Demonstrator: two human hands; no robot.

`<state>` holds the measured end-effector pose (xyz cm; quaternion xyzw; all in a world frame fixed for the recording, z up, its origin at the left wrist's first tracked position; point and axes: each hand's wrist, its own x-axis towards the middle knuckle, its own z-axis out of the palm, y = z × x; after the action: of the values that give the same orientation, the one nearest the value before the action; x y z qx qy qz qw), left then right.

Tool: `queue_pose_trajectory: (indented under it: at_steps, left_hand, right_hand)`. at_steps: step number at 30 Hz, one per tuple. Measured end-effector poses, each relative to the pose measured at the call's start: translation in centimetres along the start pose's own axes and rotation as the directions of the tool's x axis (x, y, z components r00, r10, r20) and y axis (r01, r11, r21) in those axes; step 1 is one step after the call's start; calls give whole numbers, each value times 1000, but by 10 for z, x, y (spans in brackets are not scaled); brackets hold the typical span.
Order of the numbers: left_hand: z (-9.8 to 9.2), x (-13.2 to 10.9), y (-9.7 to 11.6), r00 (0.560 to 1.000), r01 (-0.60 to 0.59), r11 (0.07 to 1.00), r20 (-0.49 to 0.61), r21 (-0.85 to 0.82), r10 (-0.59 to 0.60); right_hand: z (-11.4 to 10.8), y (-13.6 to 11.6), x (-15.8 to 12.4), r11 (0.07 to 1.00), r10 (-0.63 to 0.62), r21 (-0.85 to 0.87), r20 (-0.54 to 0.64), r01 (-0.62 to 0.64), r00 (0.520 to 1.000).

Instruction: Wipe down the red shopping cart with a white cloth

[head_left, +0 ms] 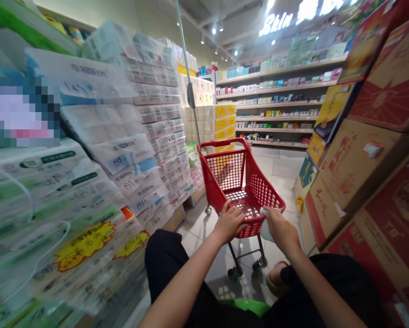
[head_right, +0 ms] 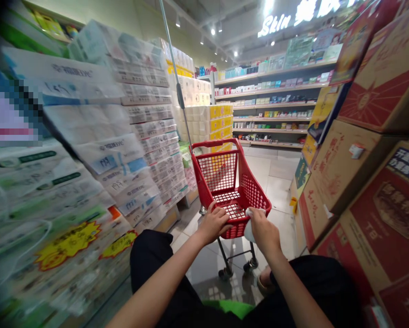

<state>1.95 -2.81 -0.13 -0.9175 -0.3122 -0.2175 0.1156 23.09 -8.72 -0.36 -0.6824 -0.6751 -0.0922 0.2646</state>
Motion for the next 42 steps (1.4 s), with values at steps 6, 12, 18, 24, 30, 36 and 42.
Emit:
queue_pose_trajectory:
  at_steps: [6, 12, 18, 24, 30, 36, 42]
  left_hand:
    - [3, 2, 11, 999, 32, 999, -1, -36, -32]
    - [1, -7, 3, 1000, 15, 997, 4, -80, -14]
    - [5, -3, 2, 1000, 15, 994, -21, -106, -17]
    - [11, -3, 6, 997, 46, 992, -53, -121, -53]
    - [8, -8, 5, 996, 59, 991, -56, -121, -66]
    - [5, -11, 5, 998, 48, 990, -40, -130, -53]
    - [8, -7, 8, 998, 41, 990, -43, -135, -47]
  right_hand:
    - [9, -56, -16, 992, -123, -23, 47, 124, 991]
    - [5, -25, -15, 983, -182, -22, 44, 183, 982]
    - [2, 50, 8, 984, -25, 172, -77, 38, 997]
    - [11, 39, 12, 961, 25, 277, -117, 8, 993]
    - [13, -48, -18, 957, -103, 270, -12, 102, 995]
    - [9, -35, -12, 964, -260, 52, 15, 259, 965]
    - [-4, 49, 4, 987, -159, 30, -16, 160, 987]
